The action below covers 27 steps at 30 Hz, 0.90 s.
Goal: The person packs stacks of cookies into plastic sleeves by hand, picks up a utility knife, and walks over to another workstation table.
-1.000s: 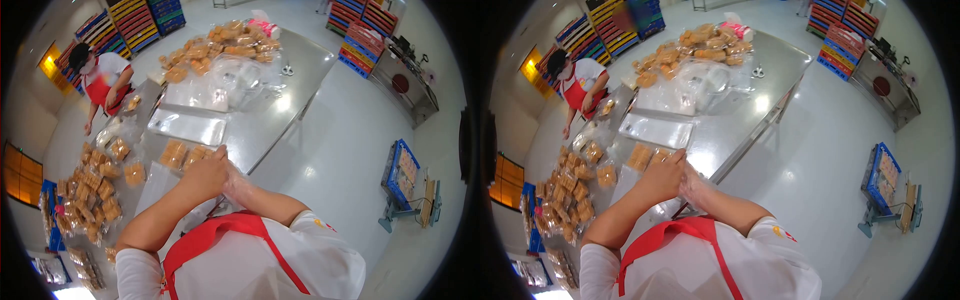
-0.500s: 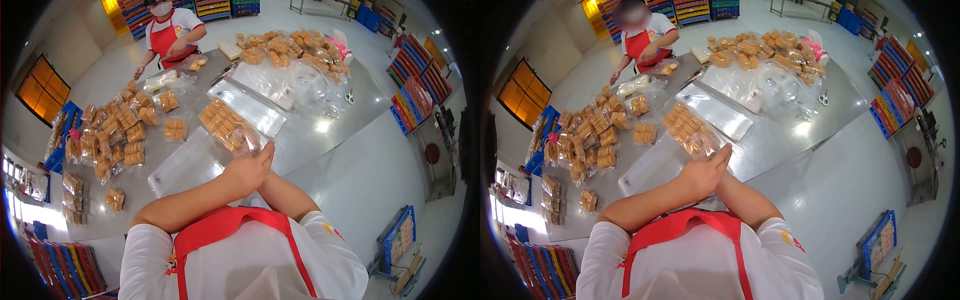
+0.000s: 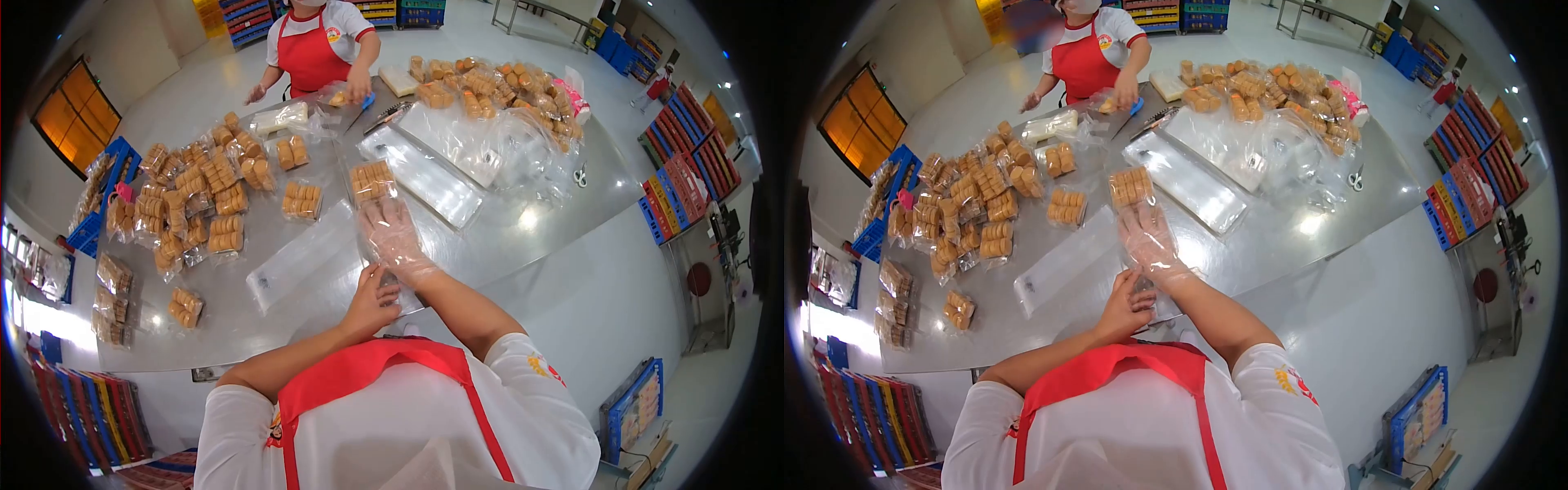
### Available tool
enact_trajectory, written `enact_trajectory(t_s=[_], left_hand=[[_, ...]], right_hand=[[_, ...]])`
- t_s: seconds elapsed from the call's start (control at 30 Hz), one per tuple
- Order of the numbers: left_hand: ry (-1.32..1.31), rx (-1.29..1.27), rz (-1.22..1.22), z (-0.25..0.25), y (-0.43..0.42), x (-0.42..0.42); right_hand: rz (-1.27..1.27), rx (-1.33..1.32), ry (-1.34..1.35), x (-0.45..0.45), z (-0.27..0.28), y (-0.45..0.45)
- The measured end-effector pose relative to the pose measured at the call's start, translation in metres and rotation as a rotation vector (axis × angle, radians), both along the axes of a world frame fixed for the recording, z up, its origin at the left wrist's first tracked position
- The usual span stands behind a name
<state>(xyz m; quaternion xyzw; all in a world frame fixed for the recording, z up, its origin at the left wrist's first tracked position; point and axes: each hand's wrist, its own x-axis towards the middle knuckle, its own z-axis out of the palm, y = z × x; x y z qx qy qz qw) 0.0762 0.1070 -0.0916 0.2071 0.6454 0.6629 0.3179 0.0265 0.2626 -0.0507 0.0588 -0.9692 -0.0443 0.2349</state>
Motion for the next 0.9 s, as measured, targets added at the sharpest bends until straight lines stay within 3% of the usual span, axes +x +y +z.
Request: enact_trajectory(t_s=[0.17,0.2,0.3,0.4,0.47,0.5,0.53,0.57,0.6,0.67,0.73,0.8,0.83,0.87,0.9], left_hand=[[0.060,-0.140,-0.299,0.016,-0.020,-0.004],[0.093,-0.209,-0.354,0.025,-0.026,-0.006],[0.247,-0.174,-0.385,0.027,-0.046,-0.009],[0.167,-0.403,-0.133,0.044,-0.087,-0.034],[0.524,-0.397,0.466,0.029,-0.133,-0.042],[0.755,-0.552,0.758,0.023,-0.162,-0.055],[0.801,-0.645,0.980,0.011,-0.197,-0.073],[0.973,-0.974,1.127,-0.001,-0.233,-0.093],[0.906,-1.231,1.329,0.006,-0.252,-0.101],[0.663,-1.535,1.389,0.019,-0.283,-0.113],[0.534,-1.434,1.161,0.014,-0.312,-0.122],[0.657,-1.564,1.150,0.008,-0.305,-0.126],[0.863,-1.510,1.146,-0.018,-0.315,-0.128],[0.904,-1.533,1.134,-0.034,-0.317,-0.128],[0.756,-1.486,1.144,-0.008,-0.293,-0.110]], right_hand=[[0.027,-0.040,0.057,-0.004,-0.025,0.001],[-0.177,0.463,0.236,0.002,-0.040,0.005],[0.067,-0.261,0.013,0.035,-0.014,-0.011],[0.090,-0.447,0.006,0.084,-0.029,-0.014],[0.182,-0.540,-0.056,0.105,-0.055,-0.001],[0.256,-0.602,-0.057,0.109,-0.060,0.003],[0.320,-0.661,-0.049,0.108,-0.067,0.005],[0.295,-0.719,-0.053,0.102,-0.067,-0.001],[0.265,-0.776,-0.053,0.099,-0.060,-0.007],[0.245,-0.816,-0.067,0.095,-0.055,-0.015],[0.204,-0.784,-0.050,0.094,-0.057,-0.013],[0.205,-0.703,-0.096,0.093,-0.057,-0.007],[0.206,-0.690,-0.118,0.092,-0.056,-0.005],[0.182,-0.676,-0.124,0.090,-0.057,-0.006],[0.139,-0.647,-0.095,0.089,-0.063,-0.007]])
